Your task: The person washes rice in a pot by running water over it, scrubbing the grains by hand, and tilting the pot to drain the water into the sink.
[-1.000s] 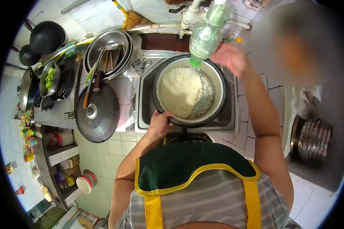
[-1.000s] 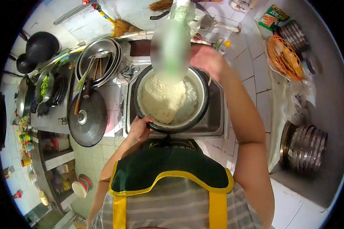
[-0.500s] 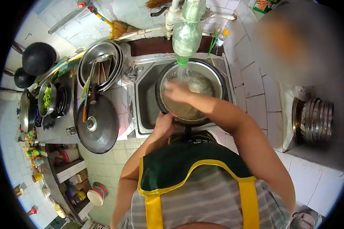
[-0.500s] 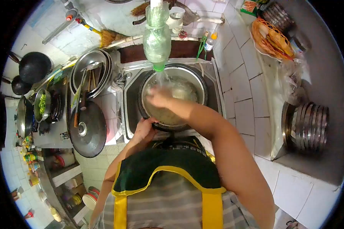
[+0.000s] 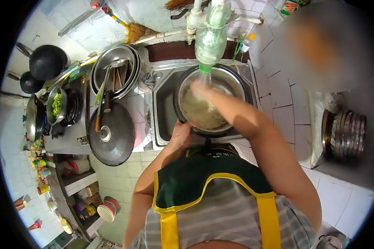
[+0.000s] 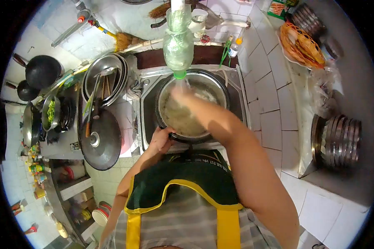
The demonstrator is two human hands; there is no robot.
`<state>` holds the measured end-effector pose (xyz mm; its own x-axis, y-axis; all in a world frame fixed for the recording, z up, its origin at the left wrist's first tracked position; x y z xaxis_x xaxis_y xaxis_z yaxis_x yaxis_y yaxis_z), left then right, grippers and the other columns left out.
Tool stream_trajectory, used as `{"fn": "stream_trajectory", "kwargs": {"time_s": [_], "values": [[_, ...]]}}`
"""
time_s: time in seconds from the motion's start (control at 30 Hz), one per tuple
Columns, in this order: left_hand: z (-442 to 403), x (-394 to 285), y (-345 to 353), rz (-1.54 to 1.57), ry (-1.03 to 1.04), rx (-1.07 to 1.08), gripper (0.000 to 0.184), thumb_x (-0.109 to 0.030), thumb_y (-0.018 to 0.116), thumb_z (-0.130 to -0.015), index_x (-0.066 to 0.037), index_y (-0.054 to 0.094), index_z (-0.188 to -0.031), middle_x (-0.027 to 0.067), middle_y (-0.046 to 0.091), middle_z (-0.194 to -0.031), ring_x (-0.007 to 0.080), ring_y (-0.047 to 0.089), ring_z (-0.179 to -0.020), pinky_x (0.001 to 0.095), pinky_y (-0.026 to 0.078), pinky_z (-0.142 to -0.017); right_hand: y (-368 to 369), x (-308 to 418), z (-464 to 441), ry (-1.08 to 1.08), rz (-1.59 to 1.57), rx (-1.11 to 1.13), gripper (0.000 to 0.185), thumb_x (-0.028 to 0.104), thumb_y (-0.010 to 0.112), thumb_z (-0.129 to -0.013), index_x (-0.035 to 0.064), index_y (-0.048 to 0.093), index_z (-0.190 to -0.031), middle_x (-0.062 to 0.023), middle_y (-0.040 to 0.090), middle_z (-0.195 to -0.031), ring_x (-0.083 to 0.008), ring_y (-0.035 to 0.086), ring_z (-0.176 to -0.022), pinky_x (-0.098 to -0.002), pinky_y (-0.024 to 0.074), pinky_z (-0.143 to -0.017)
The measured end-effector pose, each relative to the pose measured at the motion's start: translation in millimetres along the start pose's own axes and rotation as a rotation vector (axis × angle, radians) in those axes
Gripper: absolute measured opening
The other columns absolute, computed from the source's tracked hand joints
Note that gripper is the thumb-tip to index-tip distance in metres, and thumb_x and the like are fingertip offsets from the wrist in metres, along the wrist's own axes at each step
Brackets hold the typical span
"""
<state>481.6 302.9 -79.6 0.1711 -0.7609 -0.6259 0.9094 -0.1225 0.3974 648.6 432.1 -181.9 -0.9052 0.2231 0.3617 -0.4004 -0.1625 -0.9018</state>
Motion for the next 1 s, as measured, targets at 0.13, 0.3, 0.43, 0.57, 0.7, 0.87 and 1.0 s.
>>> {"fn": "stream_trajectory", "kwargs": {"time_s": [0.13,0.3,0.43,0.57,0.7,0.87,1.0], "values": [[-14,-3,-12,0.017,0.006,0.075,0.028,0.004,0.053,-0.069,-0.006,0.047,-0.094,0.0069,0.052,-0.083,0.0225,0.054,-0.075,0.0388,0.047,-0.060,-8,83,88,-0.628,0.491,0.083,0.018,0.016,0.052,-0.074,0.0092,0.064,-0.085,-0.0104,0.059,-0.094,-0.0269,0.051,-0.100,-0.0417,0.0430,-0.078],[-5,-12,-28,0.080,-0.069,0.002,0.025,0.006,0.051,-0.071,-0.007,0.047,-0.092,0.0060,0.054,-0.082,0.0211,0.055,-0.069,0.0356,0.045,-0.053,-65,37,125,-1.035,0.276,0.282,0.019,0.017,0.050,-0.075,0.0137,0.063,-0.089,-0.0090,0.058,-0.095,-0.0257,0.048,-0.104,-0.0405,0.0413,-0.080],[-6,-13,-24,0.095,-0.026,0.107,0.027,0.004,0.052,-0.071,-0.006,0.048,-0.096,0.0062,0.055,-0.085,0.0209,0.056,-0.071,0.0354,0.045,-0.054,-73,0,61,-0.403,0.139,0.345,0.022,0.011,0.053,-0.069,0.0090,0.061,-0.089,-0.0138,0.059,-0.093,-0.0296,0.055,-0.089,-0.0405,0.0445,-0.074],[-8,-10,-20,-0.033,-0.047,0.080,0.028,0.005,0.052,-0.071,-0.004,0.047,-0.097,0.0075,0.056,-0.086,0.0215,0.057,-0.073,0.0382,0.049,-0.060,-41,29,13,-0.094,-0.019,0.145,0.023,0.008,0.052,-0.066,0.0036,0.062,-0.086,-0.0177,0.059,-0.087,-0.0318,0.059,-0.079,-0.0462,0.0456,-0.065],[0,-14,-6,0.018,-0.074,0.077,0.028,0.004,0.052,-0.070,-0.006,0.047,-0.096,0.0060,0.055,-0.081,0.0218,0.057,-0.070,0.0366,0.048,-0.061,-52,87,83,-0.460,0.250,0.001,0.015,0.014,0.052,-0.068,0.0086,0.065,-0.073,-0.0119,0.061,-0.081,-0.0260,0.058,-0.077,-0.0405,0.0449,-0.067],[-6,-18,-14,0.006,-0.094,0.096,0.029,0.005,0.051,-0.071,-0.006,0.046,-0.097,0.0053,0.055,-0.080,0.0222,0.057,-0.072,0.0381,0.049,-0.065,-23,47,128,-1.267,0.509,0.181,0.014,0.016,0.053,-0.068,0.0101,0.064,-0.073,-0.0081,0.061,-0.076,-0.0225,0.057,-0.083,-0.0385,0.0423,-0.075],[-3,-19,-16,0.020,-0.084,0.092,0.031,0.006,0.051,-0.071,-0.005,0.046,-0.099,0.0071,0.055,-0.086,0.0229,0.057,-0.077,0.0399,0.050,-0.070,-93,29,109,-0.585,0.257,0.114,0.015,0.016,0.049,-0.072,0.0092,0.062,-0.073,-0.0082,0.061,-0.076,-0.0239,0.057,-0.083,-0.0420,0.0440,-0.070]]}}
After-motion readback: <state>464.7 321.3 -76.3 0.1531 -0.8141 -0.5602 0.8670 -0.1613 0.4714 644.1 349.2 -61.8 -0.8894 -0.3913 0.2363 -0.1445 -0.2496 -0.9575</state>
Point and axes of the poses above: each hand's wrist, its own z-axis away from the middle knuckle, its own y-axis out of the palm, x = y × z, the point moved 4 cm from there along -z, towards the middle knuckle
